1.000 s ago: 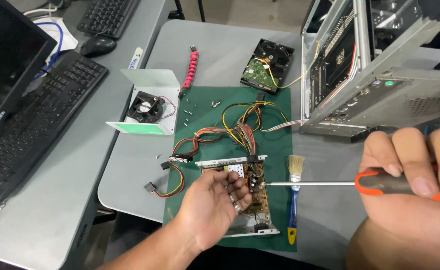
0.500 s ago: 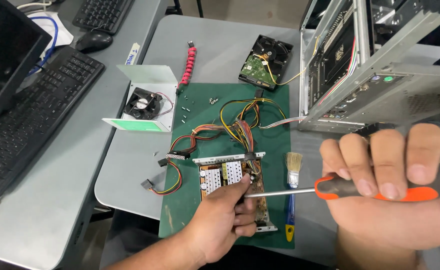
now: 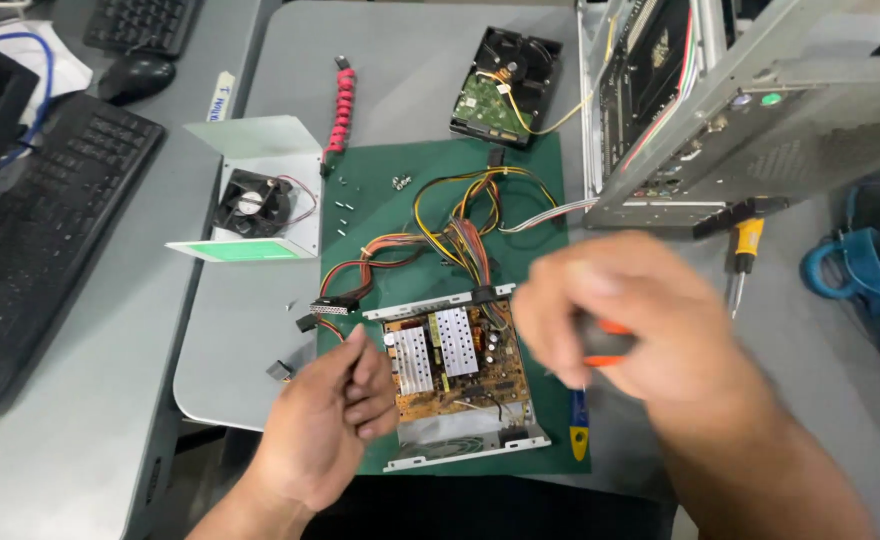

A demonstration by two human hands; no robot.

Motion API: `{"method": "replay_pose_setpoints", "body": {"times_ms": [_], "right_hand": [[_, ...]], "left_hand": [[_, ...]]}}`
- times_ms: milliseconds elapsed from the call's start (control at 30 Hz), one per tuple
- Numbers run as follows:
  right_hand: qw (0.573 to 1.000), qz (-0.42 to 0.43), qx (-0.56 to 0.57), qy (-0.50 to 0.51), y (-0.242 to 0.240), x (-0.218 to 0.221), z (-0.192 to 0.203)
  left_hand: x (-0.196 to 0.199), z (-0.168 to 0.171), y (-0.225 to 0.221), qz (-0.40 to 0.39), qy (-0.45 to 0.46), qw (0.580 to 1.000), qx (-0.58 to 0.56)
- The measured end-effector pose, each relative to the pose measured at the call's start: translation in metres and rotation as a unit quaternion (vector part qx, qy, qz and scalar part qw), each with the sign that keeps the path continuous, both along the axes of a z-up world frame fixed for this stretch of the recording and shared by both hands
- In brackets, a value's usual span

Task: The person is using a screwdriver to secure or remove components within a computer power supply unit on a repair bench.

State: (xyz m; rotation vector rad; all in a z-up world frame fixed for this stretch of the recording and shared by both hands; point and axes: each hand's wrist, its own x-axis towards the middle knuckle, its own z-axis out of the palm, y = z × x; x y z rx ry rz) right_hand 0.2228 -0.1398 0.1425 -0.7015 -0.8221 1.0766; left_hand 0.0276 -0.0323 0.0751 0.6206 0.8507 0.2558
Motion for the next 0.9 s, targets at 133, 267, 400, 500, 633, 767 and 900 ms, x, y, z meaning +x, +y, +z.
{"method": "replay_pose_setpoints", "body": {"times_ms": [133, 267, 400, 500, 633, 767, 900], "right_hand": [[0.991, 0.064, -0.081, -0.081, 0.016, -0.002, -0.025], [0.987, 0.075, -0.106, -0.091, 0.02, -0.006, -0.032], [0.988, 0.074, -0.088, -0.1, 0.018, -0.007, -0.03], [0.989, 0.069, -0.086, -0.096, 0.015, -0.008, -0.028], [0.99, 0.078, -0.091, -0.074, 0.008, -0.008, -0.02], [0.991, 0.073, -0.079, -0.078, 0.007, -0.007, -0.018], [0.99, 0.063, -0.071, -0.101, 0.015, -0.007, -0.026]], "left_hand": [[-0.005, -0.009, 0.001, 0.034, 0.024, 0.999, -0.011], [-0.006, -0.012, 0.003, 0.045, 0.015, 0.999, -0.019], [-0.004, -0.012, 0.003, 0.043, 0.033, 0.998, -0.019], [-0.002, -0.013, 0.003, 0.037, 0.029, 0.999, -0.022], [-0.001, -0.015, 0.002, 0.044, 0.032, 0.998, -0.034], [0.0, -0.018, 0.0, 0.035, 0.016, 0.999, -0.035], [0.004, -0.013, -0.002, 0.042, 0.034, 0.998, -0.041]]}}
